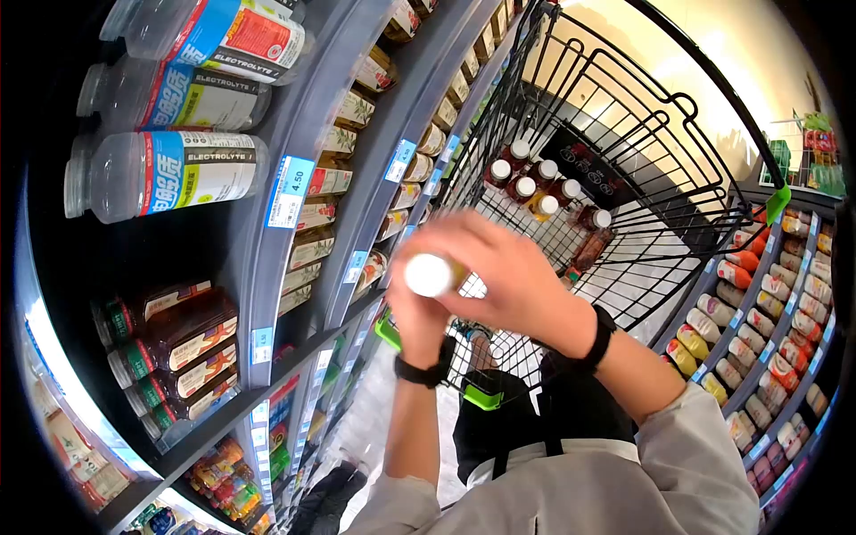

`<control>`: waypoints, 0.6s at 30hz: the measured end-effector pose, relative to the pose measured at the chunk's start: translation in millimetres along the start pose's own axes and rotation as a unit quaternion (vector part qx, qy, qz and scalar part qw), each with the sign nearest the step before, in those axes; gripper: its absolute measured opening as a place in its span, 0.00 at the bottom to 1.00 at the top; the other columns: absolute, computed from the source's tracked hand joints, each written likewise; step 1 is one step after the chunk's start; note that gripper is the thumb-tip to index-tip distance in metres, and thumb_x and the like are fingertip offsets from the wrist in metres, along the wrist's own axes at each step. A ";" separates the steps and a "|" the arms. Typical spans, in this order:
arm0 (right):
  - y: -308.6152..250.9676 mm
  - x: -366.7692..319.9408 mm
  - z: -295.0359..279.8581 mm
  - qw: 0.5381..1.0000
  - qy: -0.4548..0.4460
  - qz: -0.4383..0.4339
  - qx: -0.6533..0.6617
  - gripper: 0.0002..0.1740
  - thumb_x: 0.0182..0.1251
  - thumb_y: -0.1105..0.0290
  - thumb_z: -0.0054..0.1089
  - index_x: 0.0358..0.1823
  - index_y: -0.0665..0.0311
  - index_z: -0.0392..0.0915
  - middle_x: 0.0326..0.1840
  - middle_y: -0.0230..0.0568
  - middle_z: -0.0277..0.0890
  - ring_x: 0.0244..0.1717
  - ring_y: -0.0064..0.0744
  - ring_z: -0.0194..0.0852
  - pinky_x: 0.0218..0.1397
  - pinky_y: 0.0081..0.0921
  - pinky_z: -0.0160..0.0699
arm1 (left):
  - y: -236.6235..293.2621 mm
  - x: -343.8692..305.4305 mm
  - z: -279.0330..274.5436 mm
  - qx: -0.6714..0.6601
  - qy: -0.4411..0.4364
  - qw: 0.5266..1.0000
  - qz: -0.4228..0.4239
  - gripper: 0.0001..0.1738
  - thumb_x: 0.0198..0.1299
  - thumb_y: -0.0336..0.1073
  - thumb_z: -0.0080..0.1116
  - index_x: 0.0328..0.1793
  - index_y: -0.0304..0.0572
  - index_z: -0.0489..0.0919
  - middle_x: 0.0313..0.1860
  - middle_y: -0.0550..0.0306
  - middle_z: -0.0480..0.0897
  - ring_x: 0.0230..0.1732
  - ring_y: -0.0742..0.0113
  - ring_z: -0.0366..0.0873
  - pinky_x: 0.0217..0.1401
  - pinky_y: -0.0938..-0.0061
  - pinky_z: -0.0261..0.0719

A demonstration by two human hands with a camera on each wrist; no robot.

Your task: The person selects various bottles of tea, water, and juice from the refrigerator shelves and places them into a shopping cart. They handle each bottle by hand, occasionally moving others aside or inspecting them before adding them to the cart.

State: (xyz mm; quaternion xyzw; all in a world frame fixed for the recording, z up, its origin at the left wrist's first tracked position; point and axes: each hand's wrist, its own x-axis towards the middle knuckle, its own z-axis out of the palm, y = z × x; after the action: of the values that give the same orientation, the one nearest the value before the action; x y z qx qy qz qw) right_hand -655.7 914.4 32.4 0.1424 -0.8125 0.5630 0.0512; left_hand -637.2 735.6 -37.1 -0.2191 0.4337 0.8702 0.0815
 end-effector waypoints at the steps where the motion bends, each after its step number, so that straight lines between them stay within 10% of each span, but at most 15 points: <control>1: -1.6 15.4 6.2 0.999 0.034 0.007 -0.039 0.32 0.55 0.64 0.69 0.65 0.51 0.72 0.58 0.45 0.76 0.47 0.49 0.83 0.43 0.39 0.85 | 10.5 12.8 15.3 0.362 -0.016 0.899 0.246 0.34 0.51 0.25 0.75 0.65 0.33 0.74 0.59 0.49 0.80 0.61 0.62 0.78 0.64 0.67 0.76; 2: 5.1 26.6 16.1 0.998 0.046 0.033 -0.027 0.34 0.55 0.61 0.69 0.66 0.54 0.71 0.59 0.48 0.74 0.47 0.51 0.83 0.45 0.40 0.85 | 28.2 25.6 21.9 0.502 -0.003 0.783 0.367 0.35 0.50 0.28 0.76 0.65 0.31 0.74 0.60 0.48 0.80 0.60 0.61 0.78 0.65 0.65 0.74; 7: 73.9 88.7 81.9 0.988 0.035 0.067 0.138 0.43 0.57 0.52 0.67 0.69 0.71 0.65 0.57 0.60 0.74 0.54 0.58 0.79 0.58 0.42 0.79 | 56.1 97.1 37.9 0.481 0.054 0.773 0.410 0.34 0.54 0.31 0.77 0.65 0.29 0.72 0.59 0.44 0.81 0.58 0.58 0.80 0.61 0.64 0.78; 9: 82.7 108.4 92.5 0.988 -0.004 0.097 0.117 0.46 0.60 0.53 0.69 0.72 0.74 0.62 0.56 0.56 0.77 0.55 0.39 0.80 0.55 0.32 0.79 | 53.6 115.9 28.5 0.585 0.071 0.676 0.442 0.30 0.55 0.34 0.76 0.61 0.28 0.74 0.57 0.42 0.82 0.55 0.56 0.81 0.58 0.63 0.78; 18: 96.0 136.1 106.0 0.998 -0.023 0.059 0.013 0.43 0.57 0.46 0.71 0.63 0.72 0.69 0.38 0.48 0.77 0.41 0.42 0.79 0.42 0.34 0.77 | 58.7 131.7 16.4 0.634 0.119 0.663 0.379 0.25 0.62 0.41 0.69 0.49 0.22 0.74 0.43 0.28 0.83 0.46 0.34 0.82 0.48 0.56 0.79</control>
State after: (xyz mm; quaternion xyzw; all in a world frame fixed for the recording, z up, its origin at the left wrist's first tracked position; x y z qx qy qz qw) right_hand -805.1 823.5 -59.1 0.1077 -0.8128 0.5725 -0.0023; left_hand -779.1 706.3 -45.8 -0.0333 0.9323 0.3070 -0.1883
